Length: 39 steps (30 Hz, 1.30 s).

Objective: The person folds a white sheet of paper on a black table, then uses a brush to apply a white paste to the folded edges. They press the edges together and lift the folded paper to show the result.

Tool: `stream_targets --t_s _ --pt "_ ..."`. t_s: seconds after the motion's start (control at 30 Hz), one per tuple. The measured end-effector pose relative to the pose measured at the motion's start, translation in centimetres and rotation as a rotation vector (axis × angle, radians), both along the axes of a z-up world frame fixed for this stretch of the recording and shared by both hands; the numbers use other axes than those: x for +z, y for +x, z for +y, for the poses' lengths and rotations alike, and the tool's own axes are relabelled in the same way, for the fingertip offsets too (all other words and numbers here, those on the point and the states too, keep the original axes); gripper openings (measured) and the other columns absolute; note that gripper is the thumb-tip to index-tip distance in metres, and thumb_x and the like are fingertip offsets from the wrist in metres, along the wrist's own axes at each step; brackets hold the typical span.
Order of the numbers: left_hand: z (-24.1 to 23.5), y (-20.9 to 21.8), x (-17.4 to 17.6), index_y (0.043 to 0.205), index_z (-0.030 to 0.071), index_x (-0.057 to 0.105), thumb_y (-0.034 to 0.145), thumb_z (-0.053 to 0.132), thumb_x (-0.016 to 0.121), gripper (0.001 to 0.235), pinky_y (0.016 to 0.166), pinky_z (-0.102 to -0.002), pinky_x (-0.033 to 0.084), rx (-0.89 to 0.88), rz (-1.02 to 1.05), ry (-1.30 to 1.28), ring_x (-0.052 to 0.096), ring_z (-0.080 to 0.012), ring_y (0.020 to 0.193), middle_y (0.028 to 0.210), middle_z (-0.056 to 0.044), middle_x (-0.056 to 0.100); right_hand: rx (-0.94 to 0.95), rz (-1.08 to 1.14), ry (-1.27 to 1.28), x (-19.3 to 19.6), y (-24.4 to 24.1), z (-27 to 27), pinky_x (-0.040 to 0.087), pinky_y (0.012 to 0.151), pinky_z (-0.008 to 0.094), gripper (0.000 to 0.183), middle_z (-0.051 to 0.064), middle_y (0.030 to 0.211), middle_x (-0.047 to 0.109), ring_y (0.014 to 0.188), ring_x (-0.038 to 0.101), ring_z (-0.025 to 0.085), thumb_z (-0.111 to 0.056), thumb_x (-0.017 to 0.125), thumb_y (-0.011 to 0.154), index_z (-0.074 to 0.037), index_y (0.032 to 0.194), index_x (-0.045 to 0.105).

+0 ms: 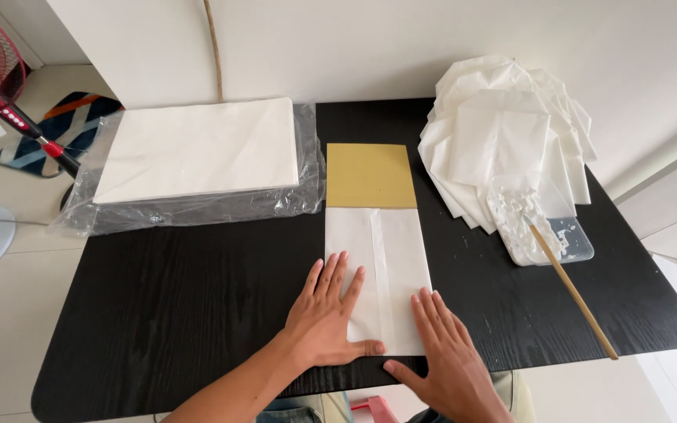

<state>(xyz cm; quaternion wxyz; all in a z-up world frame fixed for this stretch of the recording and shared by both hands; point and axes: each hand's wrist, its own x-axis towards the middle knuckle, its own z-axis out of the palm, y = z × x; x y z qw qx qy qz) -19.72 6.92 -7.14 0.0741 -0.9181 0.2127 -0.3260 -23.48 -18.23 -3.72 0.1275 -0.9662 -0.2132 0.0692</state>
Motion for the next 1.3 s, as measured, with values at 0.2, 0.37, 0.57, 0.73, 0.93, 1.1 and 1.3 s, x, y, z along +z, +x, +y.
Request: stream_targets --t_s 0.2,0.37,0.57,0.73,0.93,1.1,1.3 --pt "0.7 -0.1 2.3 0.163 0.006 0.008 0.106 0.066 0.024 0.084 0.121 -0.058 -0.002 -0.136 0.752 -0.162 -0.005 -0.0435 0.154 0.167 -0.031 -0.004 0.055 -0.361 -0.121 -2.1 -1.4 -0.1 0.013 0.124 0.037 0.104 0.013 0.172 0.014 0.158 0.013 0.026 -0.075 0.047 0.097 -0.006 0.166 0.012" --pt "0.3 -0.1 4.8 0.164 0.008 0.001 0.103 0.067 0.027 0.089 0.121 -0.057 -0.006 -0.076 0.943 -0.131 -0.013 -0.044 0.154 0.167 -0.03 -0.012 0.051 -0.204 -0.081 -2.9 -3.0 -0.7 0.015 0.122 0.04 0.109 0.013 0.173 0.009 0.157 0.01 0.028 -0.078 0.05 0.096 -0.006 0.166 0.007" --pt "-0.3 -0.3 7.3 0.164 0.009 -0.004 0.083 0.088 0.037 0.12 0.121 -0.056 -0.012 -0.022 1.045 -0.094 -0.019 -0.0413 0.155 0.167 -0.027 -0.019 0.044 -0.141 -0.153 -6.1 -5.4 -2.2 0.017 0.119 0.04 0.113 0.007 0.174 0.008 0.157 0.01 0.026 -0.085 0.048 0.095 -0.01 0.167 0.002" --pt "-0.4 -0.6 9.3 0.163 0.008 -0.01 0.056 0.101 0.037 0.15 0.121 -0.055 -0.018 0.016 1.134 -0.052 -0.027 -0.0394 0.154 0.167 -0.025 -0.025 0.066 -0.51 -0.255 -8.0 -6.4 -2.5 0.021 0.123 0.034 0.118 0.005 0.173 0.017 0.159 0.017 0.022 -0.091 0.04 0.087 -0.01 0.168 0.01" --pt "-0.6 -1.6 9.4 0.163 0.007 -0.013 0.051 0.1 0.041 0.155 0.121 -0.055 -0.021 0.032 1.171 -0.035 -0.03 -0.0363 0.154 0.168 -0.023 -0.027 0.086 -0.448 -0.191 -5.1 -6.1 -2.2 0.032 0.116 0.032 0.117 0.005 0.171 0.025 0.154 0.028 0.021 -0.094 0.048 0.086 -0.014 0.166 0.02" --pt "-1.4 -3.9 4.9 0.159 -0.003 0.019 0.084 0.089 0.06 0.125 0.12 -0.058 0.0 -0.152 0.853 -0.138 0.005 -0.0359 0.156 0.168 -0.025 0.01 -0.06 -0.065 0.058 -0.5 -3.5 -0.7 0.03 0.114 0.051 0.093 0.0 0.172 0.022 0.153 0.025 0.028 -0.055 0.063 0.094 -0.017 0.165 0.017" --pt "-1.8 -5.1 4.8 0.153 0.0 0.04 0.094 0.054 0.064 0.083 0.118 -0.054 0.024 -0.189 0.639 -0.262 0.038 -0.0381 0.144 0.155 -0.022 0.045 0.003 -0.288 0.163 -0.5 -2.7 0.9 0.035 0.111 0.052 0.072 0.003 0.158 0.049 0.146 0.04 0.032 -0.035 0.059 0.093 -0.013 0.158 0.037"
